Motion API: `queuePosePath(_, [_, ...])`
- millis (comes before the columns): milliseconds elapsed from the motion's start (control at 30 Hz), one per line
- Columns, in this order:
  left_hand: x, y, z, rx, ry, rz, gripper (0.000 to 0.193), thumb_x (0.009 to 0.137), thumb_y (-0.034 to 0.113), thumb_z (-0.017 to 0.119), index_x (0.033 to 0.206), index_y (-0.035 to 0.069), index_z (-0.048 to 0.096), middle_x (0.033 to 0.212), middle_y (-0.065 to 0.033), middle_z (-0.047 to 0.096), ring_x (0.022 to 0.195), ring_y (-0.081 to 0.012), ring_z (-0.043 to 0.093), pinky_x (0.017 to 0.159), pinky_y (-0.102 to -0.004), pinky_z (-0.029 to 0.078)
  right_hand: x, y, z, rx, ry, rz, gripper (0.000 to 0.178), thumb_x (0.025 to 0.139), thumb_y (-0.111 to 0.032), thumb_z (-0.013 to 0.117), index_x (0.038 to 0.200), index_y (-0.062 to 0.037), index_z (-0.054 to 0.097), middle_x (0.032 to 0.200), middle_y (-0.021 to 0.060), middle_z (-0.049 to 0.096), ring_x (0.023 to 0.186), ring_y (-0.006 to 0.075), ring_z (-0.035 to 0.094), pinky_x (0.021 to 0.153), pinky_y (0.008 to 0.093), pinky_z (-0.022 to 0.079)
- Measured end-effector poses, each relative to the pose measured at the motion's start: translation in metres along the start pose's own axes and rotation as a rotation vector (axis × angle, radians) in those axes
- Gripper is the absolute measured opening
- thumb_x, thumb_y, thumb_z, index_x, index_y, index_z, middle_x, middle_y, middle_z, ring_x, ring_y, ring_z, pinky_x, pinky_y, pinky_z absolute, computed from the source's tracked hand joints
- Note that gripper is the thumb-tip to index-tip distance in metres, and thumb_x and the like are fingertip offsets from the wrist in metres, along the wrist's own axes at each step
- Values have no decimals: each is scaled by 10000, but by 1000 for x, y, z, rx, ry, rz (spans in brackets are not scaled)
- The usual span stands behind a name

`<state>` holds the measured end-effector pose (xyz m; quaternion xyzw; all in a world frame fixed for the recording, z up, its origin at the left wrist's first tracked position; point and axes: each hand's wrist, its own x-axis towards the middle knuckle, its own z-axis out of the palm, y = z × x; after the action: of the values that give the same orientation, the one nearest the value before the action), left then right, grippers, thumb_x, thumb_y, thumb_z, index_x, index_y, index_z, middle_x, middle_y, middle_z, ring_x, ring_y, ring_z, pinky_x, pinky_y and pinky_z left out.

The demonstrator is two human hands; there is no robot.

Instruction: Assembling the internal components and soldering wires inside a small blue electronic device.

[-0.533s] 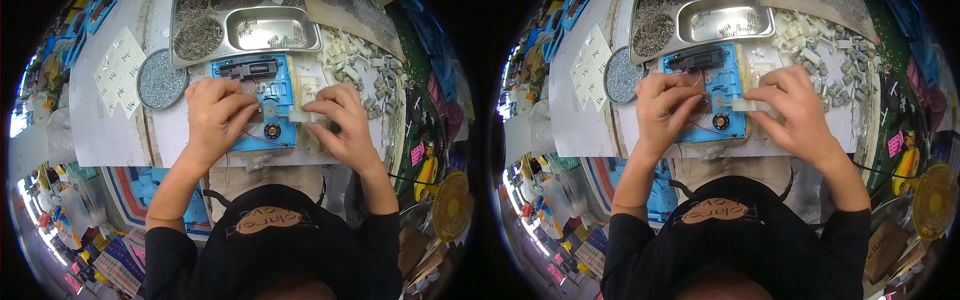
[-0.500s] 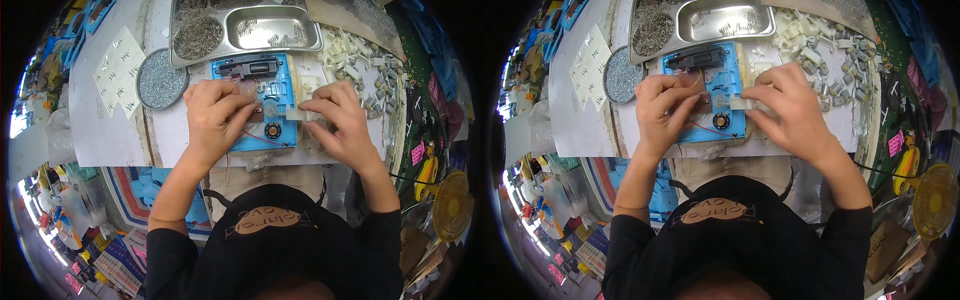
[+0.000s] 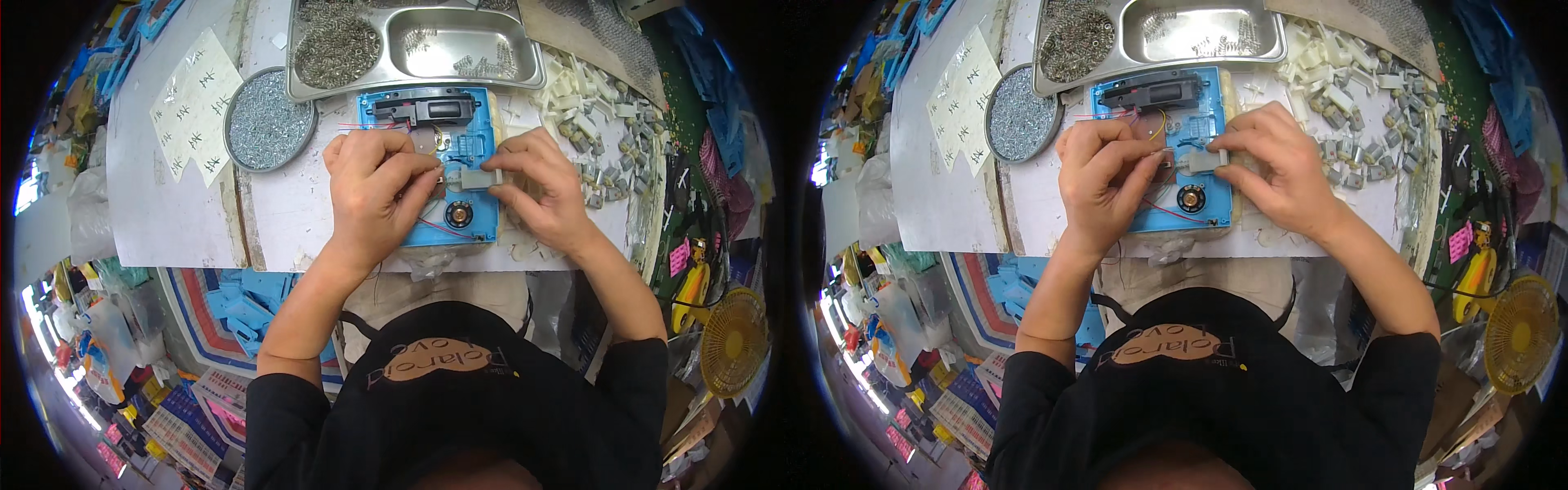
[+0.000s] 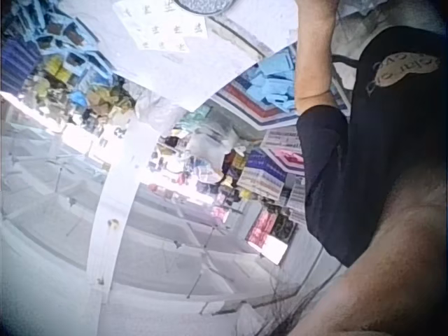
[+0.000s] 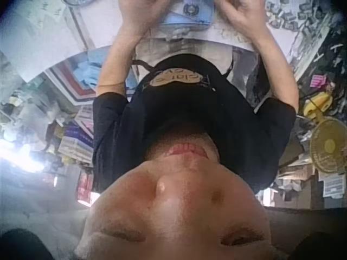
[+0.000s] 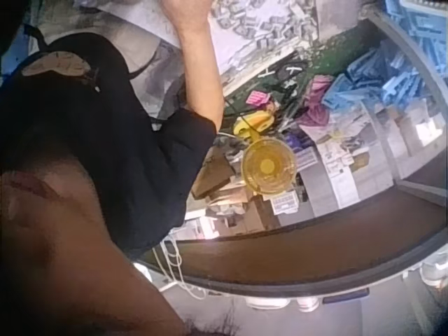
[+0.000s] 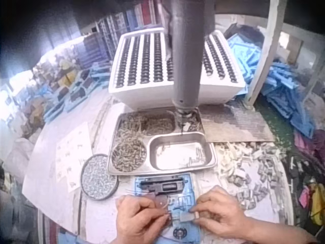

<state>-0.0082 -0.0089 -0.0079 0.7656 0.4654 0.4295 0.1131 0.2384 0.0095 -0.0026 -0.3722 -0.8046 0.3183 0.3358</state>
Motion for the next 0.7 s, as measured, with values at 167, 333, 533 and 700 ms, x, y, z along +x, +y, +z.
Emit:
queuePosePath(167, [-1,0,-1,18,-3,6,180,694,94,824,842,122,725,865,-12,622,838,-214,592,818,-374,371,5,-2,5,-104,-71,-71,278,717,-91,794,987,-73,727,997,83,658,967,295,580,827,403,468])
queuePosePath(333, [-1,3,0,25,-14,-24,161,713,103,830,836,112,727,882,-26,633,854,-223,596,816,-373,380,12,-24,3,-353,-117,-63,249,708,-101,794,935,-91,692,1004,54,650,977,299,556,842,422,463])
queuePosePath(533, [-4,5,2,18,-14,-60,166,718,70,830,858,84,741,894,-46,637,866,-225,590,839,-360,392,13,-23,3,-133,-84,150,299,738,-65,725,1018,-79,621,976,68,616,951,314,528,872,412,429])
queuePosePath(700, [-2,3,4,1,-21,-64,147,735,59,821,855,72,737,887,-59,632,861,-234,587,830,-359,401,14,-23,1,-193,-100,125,390,740,-98,755,1087,-81,580,1036,96,634,966,325,551,891,424,437])
